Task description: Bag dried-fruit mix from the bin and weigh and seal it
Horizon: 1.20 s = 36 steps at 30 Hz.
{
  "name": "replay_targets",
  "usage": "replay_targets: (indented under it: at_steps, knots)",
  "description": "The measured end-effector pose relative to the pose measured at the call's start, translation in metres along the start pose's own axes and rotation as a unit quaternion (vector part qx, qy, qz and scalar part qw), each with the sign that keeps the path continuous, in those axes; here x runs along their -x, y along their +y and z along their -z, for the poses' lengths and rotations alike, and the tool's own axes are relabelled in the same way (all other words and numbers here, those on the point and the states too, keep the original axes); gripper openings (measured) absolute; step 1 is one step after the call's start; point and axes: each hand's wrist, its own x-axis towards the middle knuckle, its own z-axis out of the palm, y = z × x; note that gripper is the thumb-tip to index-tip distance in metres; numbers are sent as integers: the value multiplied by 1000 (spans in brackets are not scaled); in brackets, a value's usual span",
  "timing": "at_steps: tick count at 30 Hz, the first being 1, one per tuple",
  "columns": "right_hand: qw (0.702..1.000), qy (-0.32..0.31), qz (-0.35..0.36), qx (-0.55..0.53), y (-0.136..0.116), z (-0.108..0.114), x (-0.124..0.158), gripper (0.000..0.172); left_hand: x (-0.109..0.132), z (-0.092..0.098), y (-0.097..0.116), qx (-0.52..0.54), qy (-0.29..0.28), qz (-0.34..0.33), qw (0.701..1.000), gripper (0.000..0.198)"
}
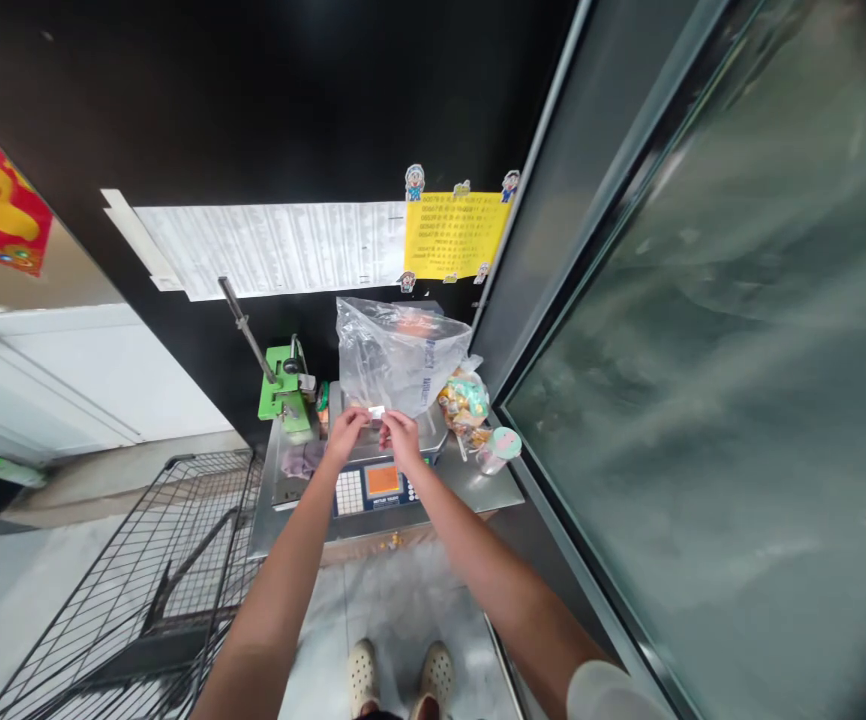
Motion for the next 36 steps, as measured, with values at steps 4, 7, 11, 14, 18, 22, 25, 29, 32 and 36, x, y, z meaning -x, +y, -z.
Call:
replay_targets:
  at_steps: [4,7,11,14,18,22,25,29,32,36]
  knots:
    - [998,5,13,58,14,-8,-24,29,-4,5,-10,-5,3,-15,1000,26]
    - [986,20,42,160,22,-12,-36,26,-14,5,-18,-19,17,-28,999,22]
    - [962,28,55,267,28,-15,-52,33,-27,0,-28,-50,45,-41,997,18]
    - [951,49,55,299,33,-14,-62,37,-34,-4,-32,-74,60,-37,995,17]
    - [946,68,65,309,39,-12,-74,41,-42,-6,-35,-100,82,-21,991,21]
    - [946,75,36,313,40,-16,-80,46,-50,-7,-37,-108,128,5,986,45]
    - [953,82,13,292,37,-15,-74,46,-58,-5,-41,-88,110,15,990,71]
    - [958,73,24,277,33,-1,-54,41,-70,4,-46,-71,46,29,996,84]
    - [963,42,32,266,29,6,-44,37,-77,11,-42,-71,33,23,997,67]
    - [971,-24,39,233,19,2,-37,33,-79,14,-31,-65,17,-2,998,27]
